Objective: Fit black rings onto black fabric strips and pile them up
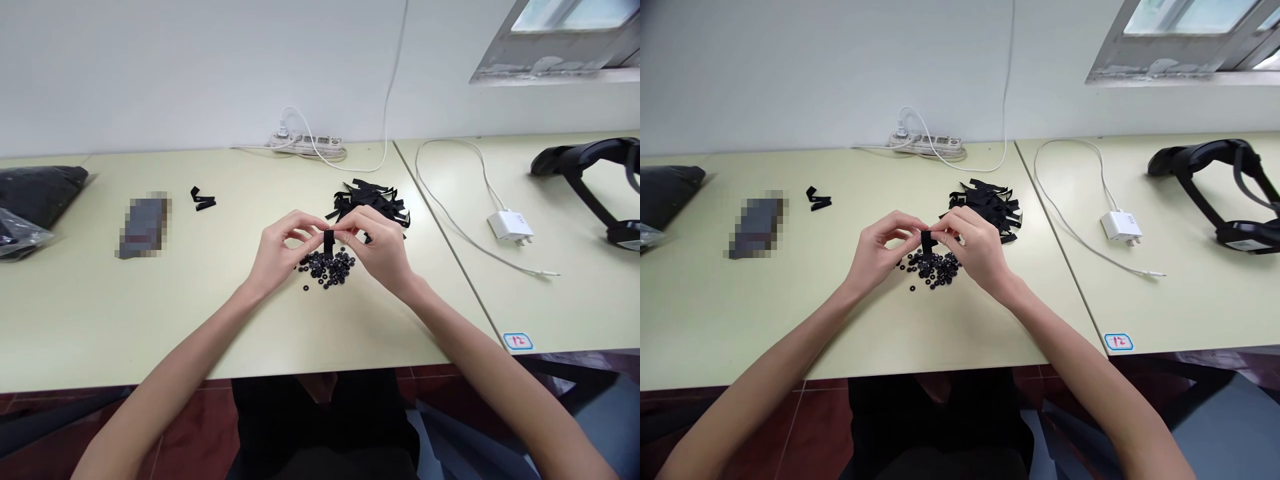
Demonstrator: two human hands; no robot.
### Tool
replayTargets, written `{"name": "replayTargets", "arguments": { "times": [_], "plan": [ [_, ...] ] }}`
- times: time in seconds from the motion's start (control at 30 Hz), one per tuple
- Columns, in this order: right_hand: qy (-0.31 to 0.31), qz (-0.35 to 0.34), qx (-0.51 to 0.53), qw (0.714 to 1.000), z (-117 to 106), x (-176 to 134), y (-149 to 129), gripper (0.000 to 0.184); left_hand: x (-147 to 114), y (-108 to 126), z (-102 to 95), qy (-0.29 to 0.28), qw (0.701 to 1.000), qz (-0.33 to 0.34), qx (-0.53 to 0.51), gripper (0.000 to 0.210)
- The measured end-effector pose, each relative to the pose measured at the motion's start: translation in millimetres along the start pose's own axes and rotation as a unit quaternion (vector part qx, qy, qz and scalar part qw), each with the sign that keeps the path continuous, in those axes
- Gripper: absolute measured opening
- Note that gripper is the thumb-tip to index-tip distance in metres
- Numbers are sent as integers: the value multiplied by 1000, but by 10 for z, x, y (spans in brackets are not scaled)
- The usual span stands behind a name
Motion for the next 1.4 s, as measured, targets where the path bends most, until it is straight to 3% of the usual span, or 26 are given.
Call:
{"name": "replayTargets", "arguments": {
  "times": [0.23,0.4,0.5,0.73,0.97,1.2,1.33,1.4],
  "plan": [
    [-44,51,6,998,44,15,36,15,0,34,-28,7,995,67,69,10],
    [-169,102,-5,980,15,61,135,13,3,-13,-34,4,992,60,115,10],
    [-253,116,-74,958,-39,65,231,16,12,-40,-63,8,990,55,127,10],
    [-317,138,-150,926,-102,34,378,16,21,-29,-73,9,990,55,127,9],
    [-331,143,-189,913,-45,23,343,14,8,-38,-48,-2,990,67,127,9],
    [-293,125,-167,933,-7,18,338,18,-22,28,-17,-18,986,117,118,13],
    [-200,187,-15,962,-106,88,244,21,-38,69,-45,-15,967,182,178,13],
    [-191,231,104,948,-113,94,179,26,-43,63,-66,-11,952,207,225,12]
  ]
}}
Point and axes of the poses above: each hand's wrist, its own x-axis towards the middle knuckle, its own z-axis out of the palm, y = z × x, the point moved 5 cm from there along x, towards the middle knuckle, and after that the axes turned 9 degrees about z, right-handed, at the moved point
